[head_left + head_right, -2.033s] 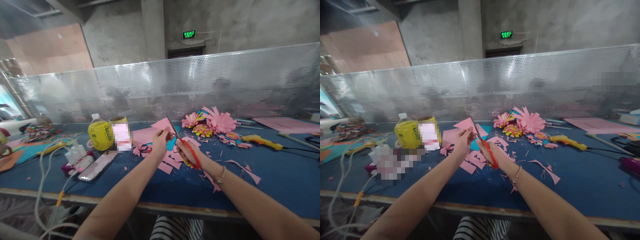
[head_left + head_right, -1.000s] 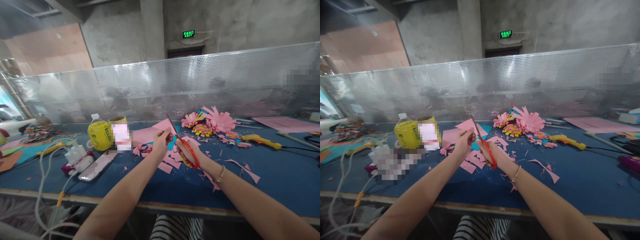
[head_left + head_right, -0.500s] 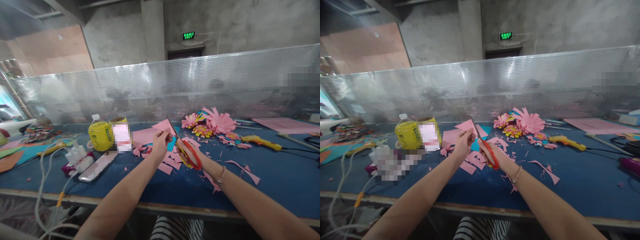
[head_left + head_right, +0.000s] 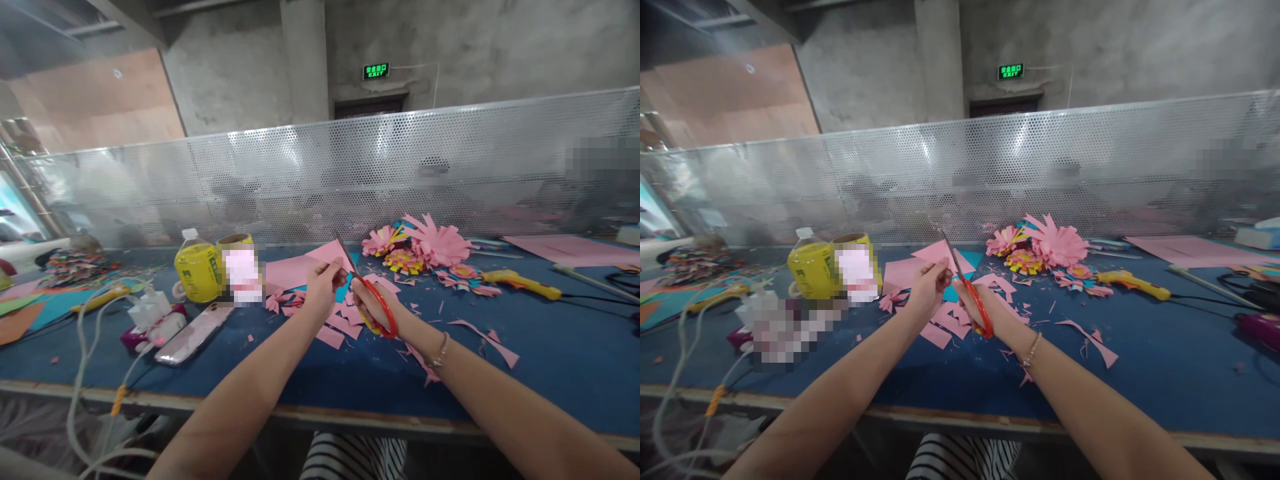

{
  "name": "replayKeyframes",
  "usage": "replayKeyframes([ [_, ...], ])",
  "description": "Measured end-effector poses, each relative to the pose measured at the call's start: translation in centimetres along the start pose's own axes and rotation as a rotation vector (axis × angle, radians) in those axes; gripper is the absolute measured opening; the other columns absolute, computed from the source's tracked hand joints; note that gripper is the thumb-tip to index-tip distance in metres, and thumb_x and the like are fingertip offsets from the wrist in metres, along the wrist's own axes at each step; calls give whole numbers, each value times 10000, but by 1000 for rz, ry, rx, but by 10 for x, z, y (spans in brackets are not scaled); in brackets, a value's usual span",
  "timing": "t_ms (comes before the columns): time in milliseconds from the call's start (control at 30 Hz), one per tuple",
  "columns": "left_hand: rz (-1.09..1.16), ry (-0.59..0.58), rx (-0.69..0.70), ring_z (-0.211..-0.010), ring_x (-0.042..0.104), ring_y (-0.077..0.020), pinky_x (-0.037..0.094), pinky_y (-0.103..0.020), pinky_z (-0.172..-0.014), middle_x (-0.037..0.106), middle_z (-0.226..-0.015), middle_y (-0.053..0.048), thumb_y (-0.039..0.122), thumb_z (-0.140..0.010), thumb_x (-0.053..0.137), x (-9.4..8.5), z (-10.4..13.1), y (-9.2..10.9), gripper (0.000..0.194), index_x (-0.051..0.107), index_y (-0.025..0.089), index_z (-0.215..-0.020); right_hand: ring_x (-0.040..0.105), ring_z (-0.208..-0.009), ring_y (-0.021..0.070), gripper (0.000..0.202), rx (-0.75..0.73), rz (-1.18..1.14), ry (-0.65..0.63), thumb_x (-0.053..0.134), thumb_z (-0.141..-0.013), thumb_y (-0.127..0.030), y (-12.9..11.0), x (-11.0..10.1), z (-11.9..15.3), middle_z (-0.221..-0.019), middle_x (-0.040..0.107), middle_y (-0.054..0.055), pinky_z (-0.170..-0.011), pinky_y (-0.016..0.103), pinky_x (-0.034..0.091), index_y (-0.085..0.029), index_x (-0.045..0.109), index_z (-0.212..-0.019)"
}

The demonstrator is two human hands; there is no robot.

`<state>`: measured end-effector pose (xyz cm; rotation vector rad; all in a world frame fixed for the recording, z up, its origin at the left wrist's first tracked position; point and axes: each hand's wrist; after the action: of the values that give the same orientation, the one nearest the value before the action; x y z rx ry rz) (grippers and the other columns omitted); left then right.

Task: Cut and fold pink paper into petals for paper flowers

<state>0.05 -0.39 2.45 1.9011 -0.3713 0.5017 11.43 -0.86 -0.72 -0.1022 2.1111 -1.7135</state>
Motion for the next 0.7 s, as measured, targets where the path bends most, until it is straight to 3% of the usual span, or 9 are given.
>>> replayKeyframes([
  [267,-16,-18,-11,-372,418,-42,307,-189,-409,487,-414,21,286,-542,658,1,2,0,242,495,118,-482,369,-262,61,475,1,-89,-83,321,-699,-623,-8,-5,4,-340,395,-59,-283,170,302,-172,445,-622],
  [433,-12,-45,-24,-371,426,-45,311,-191,-410,494,-414,18,249,-544,653,0,3,-1,208,508,114,-482,330,-241,55,470,-61,-79,-51,320,-709,-617,-4,-5,2,-308,359,-72,-270,165,277,-172,450,-636],
  [700,-6,-33,-27,-371,431,-42,311,-182,-408,501,-412,14,236,-564,644,-1,1,-1,209,505,114,-466,338,-236,64,456,-1,-66,-26,326,-724,-594,-1,-3,-2,-281,357,-58,-259,170,263,-170,433,-595],
])
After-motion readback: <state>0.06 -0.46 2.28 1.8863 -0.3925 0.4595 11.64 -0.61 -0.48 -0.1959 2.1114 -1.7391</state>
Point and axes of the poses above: each hand's wrist, its own z-axis away from the middle knuckle, its own x-axis out of the palm, y = z × x
